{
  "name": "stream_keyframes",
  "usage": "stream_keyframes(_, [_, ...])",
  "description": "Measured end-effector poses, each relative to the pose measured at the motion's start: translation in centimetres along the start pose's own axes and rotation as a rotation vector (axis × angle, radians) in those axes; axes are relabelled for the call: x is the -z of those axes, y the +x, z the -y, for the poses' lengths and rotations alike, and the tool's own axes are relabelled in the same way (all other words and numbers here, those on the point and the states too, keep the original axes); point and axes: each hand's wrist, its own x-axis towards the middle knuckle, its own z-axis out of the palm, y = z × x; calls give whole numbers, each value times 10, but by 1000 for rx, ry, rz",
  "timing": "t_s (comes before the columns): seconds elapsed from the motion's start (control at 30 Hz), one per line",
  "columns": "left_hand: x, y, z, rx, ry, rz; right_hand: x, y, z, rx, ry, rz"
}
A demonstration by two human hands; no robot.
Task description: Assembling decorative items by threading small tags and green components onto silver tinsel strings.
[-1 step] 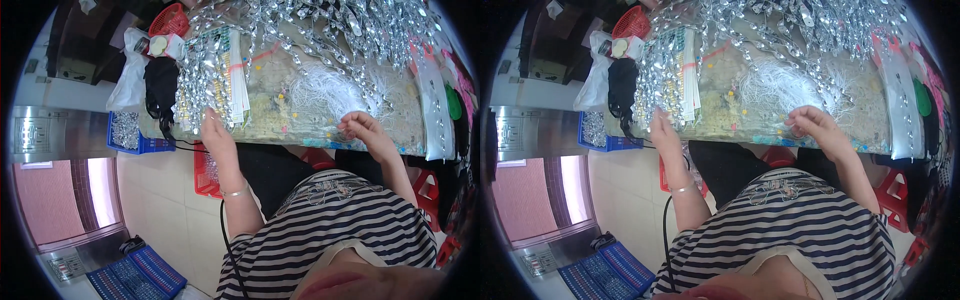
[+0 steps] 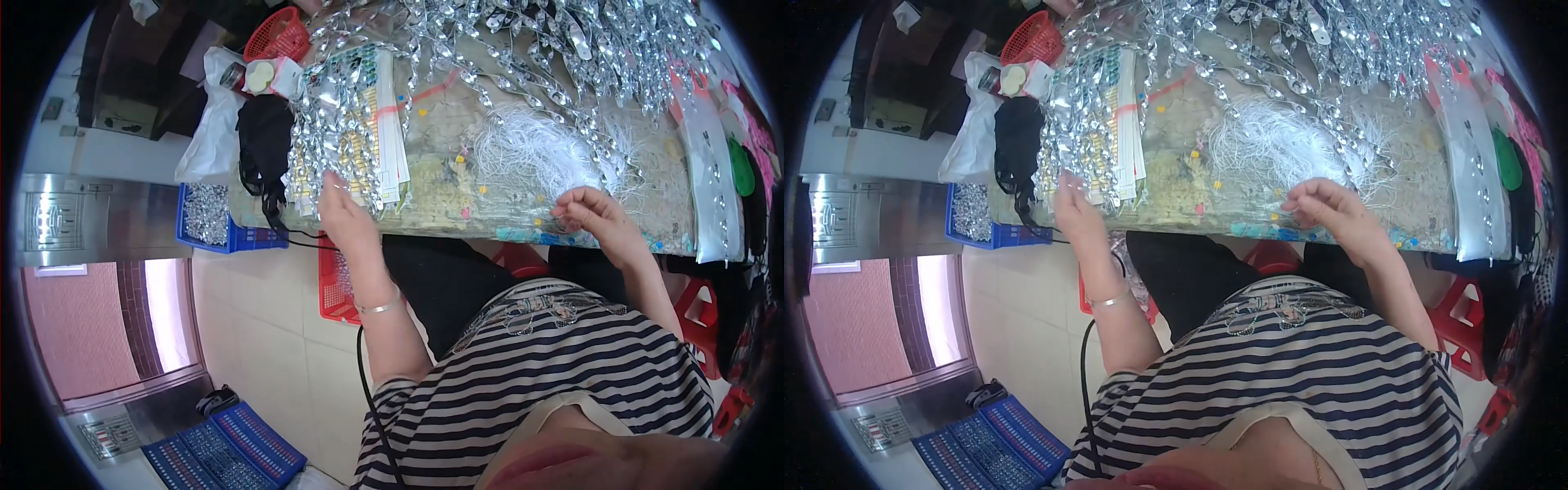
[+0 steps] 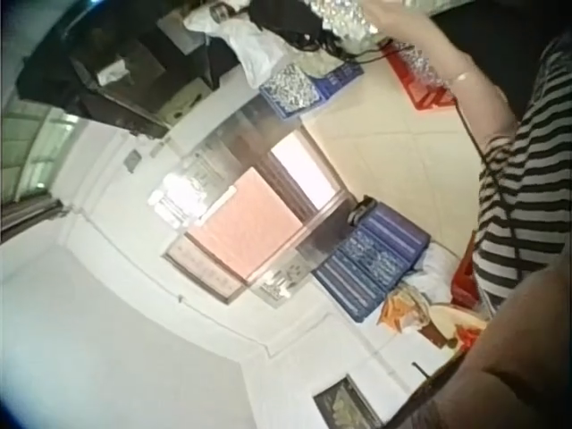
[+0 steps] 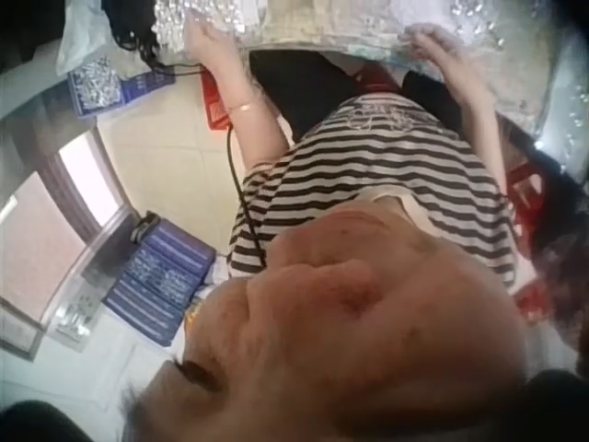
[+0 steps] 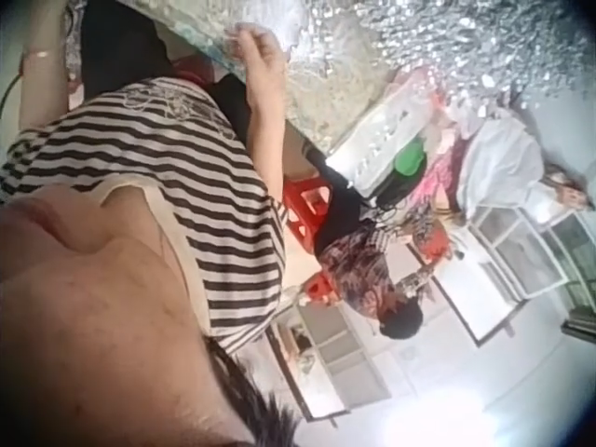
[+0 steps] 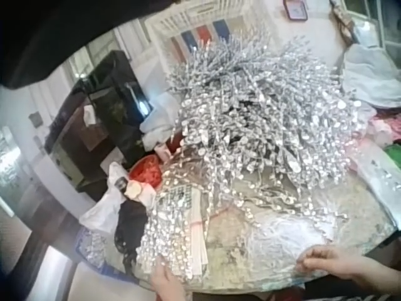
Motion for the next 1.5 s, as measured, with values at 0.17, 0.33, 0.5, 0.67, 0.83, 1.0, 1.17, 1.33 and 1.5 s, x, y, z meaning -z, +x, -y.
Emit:
stream_keyframes(0.17, [-12, 61, 40, -62, 201, -105, 2, -6, -6, -6, 6, 8])
stream_keyframes(0.33, [-29, 70, 38, -8, 509, -70, 13, -7, -9, -29, 13, -56])
stream_keyframes(0.5, [-84, 66, 10, -254, 122, -39, 11, -5, -13, -50, -7, -57])
stream_keyframes(0.67, [-140, 53, -28, -250, -140, 101, 5, -3, -12, -61, 5, -45])
stream_keyframes(0.83, [-143, 56, -36, -173, -58, 349, 10, -8, -15, -60, 19, -56])
stream_keyframes(1.0, [-117, 39, -60, 177, -517, 413, 17, -6, -14, -86, 37, -58])
stream_keyframes(1.17, [-92, 27, -72, -347, -76, 32, 14, -3, -20, -52, 44, -32])
stream_keyframes(1.33, [-67, 50, -55, -281, 88, -137, 11, -9, -23, -68, 43, -22])
stream_keyframes(1.5, [-42, 37, -70, -306, -76, -158, 12, -16, -25, -53, 26, -18])
